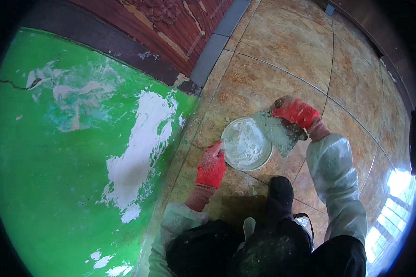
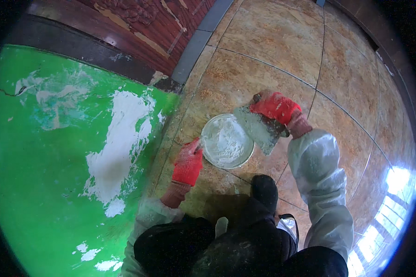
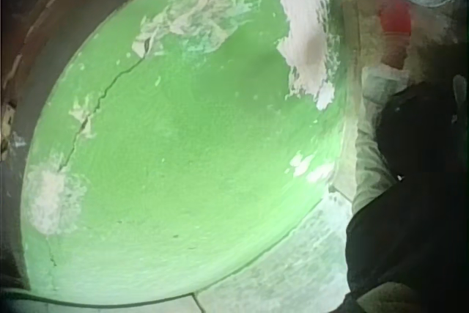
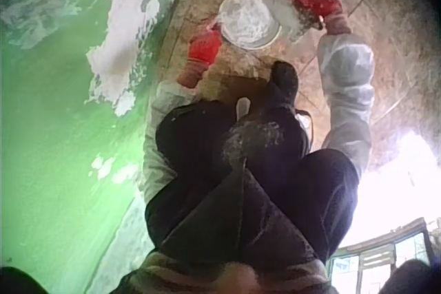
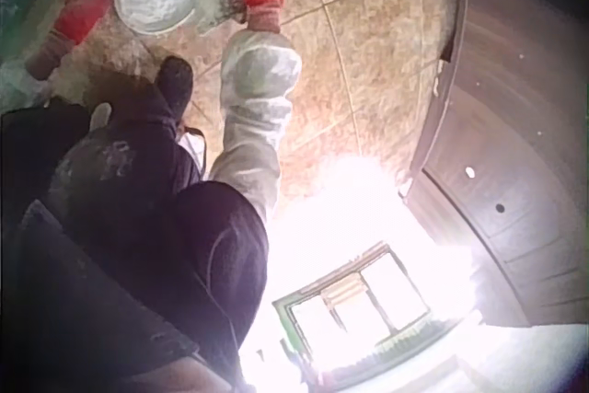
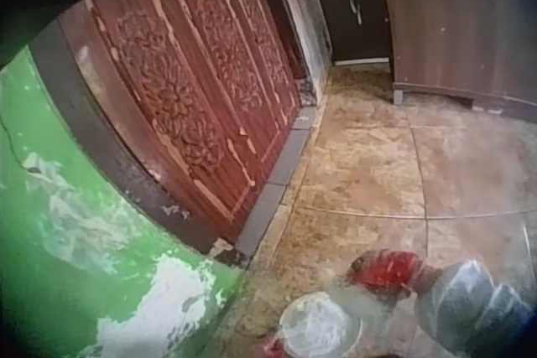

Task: The person applies white putty to a green wall using a putty knife. They scoop the putty from a small plastic container on the tiled floor and spread it over cracks and damaged areas of the wall surface.

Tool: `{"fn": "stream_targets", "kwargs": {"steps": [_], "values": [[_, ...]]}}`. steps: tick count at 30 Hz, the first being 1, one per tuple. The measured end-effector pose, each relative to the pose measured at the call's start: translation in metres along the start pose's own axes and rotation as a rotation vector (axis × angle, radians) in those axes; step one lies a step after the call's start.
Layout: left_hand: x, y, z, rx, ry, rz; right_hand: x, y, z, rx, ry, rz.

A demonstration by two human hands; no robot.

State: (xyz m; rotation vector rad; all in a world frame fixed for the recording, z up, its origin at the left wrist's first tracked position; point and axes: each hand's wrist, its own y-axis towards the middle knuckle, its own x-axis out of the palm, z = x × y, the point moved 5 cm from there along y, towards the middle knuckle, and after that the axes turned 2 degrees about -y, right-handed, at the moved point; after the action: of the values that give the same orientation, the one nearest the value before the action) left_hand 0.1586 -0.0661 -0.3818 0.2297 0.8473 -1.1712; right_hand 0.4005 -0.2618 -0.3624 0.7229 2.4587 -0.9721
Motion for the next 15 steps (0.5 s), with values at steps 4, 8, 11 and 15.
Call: {"fn": "stream_targets", "kwargs": {"steps": [4,8,11,15], "values": [[-0.015,0.04,0.0,0.333,0.236,0.228,-0.002,0.027,-0.008,-0.077,0.036,-0.066],[-0.009,0.09,0.003,0.439,0.167,0.131,0.011,0.036,0.006,-0.003,0.067,-0.128],[0.005,0.118,0.013,0.527,0.376,-0.061,0.016,0.026,0.025,0.105,0.101,-0.153],[0.009,0.138,0.018,0.587,0.471,-0.242,0.015,-0.002,0.049,0.162,0.189,-0.147]]}}
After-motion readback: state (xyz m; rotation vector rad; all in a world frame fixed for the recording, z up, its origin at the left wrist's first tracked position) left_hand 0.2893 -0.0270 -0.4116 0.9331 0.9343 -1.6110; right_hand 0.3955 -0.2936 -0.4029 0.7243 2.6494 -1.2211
